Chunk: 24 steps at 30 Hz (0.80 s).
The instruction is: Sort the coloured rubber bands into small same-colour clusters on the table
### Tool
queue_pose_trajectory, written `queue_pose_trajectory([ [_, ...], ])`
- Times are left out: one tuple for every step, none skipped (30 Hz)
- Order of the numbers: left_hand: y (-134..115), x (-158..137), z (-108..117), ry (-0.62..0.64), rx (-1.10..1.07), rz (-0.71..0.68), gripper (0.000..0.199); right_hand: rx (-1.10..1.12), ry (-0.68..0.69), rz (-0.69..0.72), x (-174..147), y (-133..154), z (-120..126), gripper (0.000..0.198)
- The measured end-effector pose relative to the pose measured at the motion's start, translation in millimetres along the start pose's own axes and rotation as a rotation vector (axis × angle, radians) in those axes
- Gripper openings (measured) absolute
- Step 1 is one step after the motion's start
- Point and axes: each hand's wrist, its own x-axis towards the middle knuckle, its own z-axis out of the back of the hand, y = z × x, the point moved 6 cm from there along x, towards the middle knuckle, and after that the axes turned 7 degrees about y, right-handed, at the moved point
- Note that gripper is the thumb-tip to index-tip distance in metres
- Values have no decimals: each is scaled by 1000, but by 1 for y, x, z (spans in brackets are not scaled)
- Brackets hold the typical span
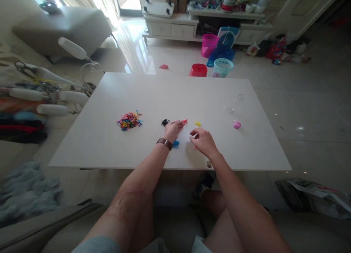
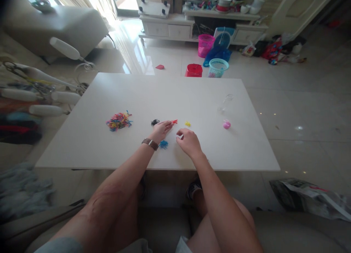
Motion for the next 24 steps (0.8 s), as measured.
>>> queue_pose_trajectory([
  [2, 0, 0, 6, 7, 8, 9, 1, -4, 0, -1, -1, 2, 9],
  [3, 1, -1, 24, 17, 17, 9, 2, -8, 2, -1, -1, 4, 9],
  [3, 0, -2, 50, 29, 24, 8, 4, -11, 5, -1, -1, 5, 8],
  [3, 0, -3, 73, 42, 26, 7, 7, -13, 8, -1, -1, 7, 8],
  [1, -1, -3, 91, 55, 22, 7, 10, -16, 10, -1, 0, 8, 8],
  [0, -2, -3, 103, 69, 14, 7, 13, -18, 12, -1, 1, 9, 9],
  [-2, -3, -2, 106, 83, 4, 7, 16, -20, 13, -1, 2, 9, 9],
  [-5, -4, -1, 104, 99, -6, 8, 19, -22, 13, -1, 2, 10, 9],
  [-7, -5, 0, 104, 116, -16, 8, 23, -23, 14, -1, 3, 10, 9],
  [-10, -6, 2, 107, 134, -27, 9, 26, -23, 14, -1, 4, 10, 9],
  [-14, -6, 3, 112, 153, -39, 9, 29, -22, 12, -1, 5, 10, 9],
  [-18, -7, 5, 115, 176, -56, 9, 30, -19, 10, -2, 6, 10, 9],
  [-23, -7, 7, 118, 206, -77, 10, 31, -14, 7, -2, 7, 10, 9],
  [-29, -8, 10, 117, 245, -107, 11, 32, -8, 4, -3, 8, 9, 9],
  [-37, -8, 15, 111, 292, -141, 13, 32, -2, 3, -3, 9, 9, 8],
  [-45, -9, 20, 98, 347, -180, 14, 32, 3, 5, -4, 11, 8, 8],
  [-54, -10, 27, 78, 415, -221, 16, 30, 6, 9, -4, 12, 7, 8],
  [-65, -12, 36, 47, 500, -264, 17, 26, 9, 15, -5, 13, 6, 8],
  [-76, -14, 46, 6, 600, -305, 19, 19, 10, 21, -5, 14, 5, 7],
  [-87, -16, 56, -40, 722, -342, 22, 10, 12, 26, -4, 14, 4, 7],
  [-98, -18, 67, -88, 867, -373, 25, 0, 14, 30, -4, 15, 2, 7],
  [-108, -20, 79, -137, 999, -391, 27, -7, 16, 32, -4, 16, 1, 7],
  [-116, -21, 91, -174, 1110, -388, 29, -12, 19, 33, -3, 17, -1, 6],
  [-122, -21, 102, -195, 1208, -370, 31, -15, 24, 34, -3, 18, -3, 6],
])
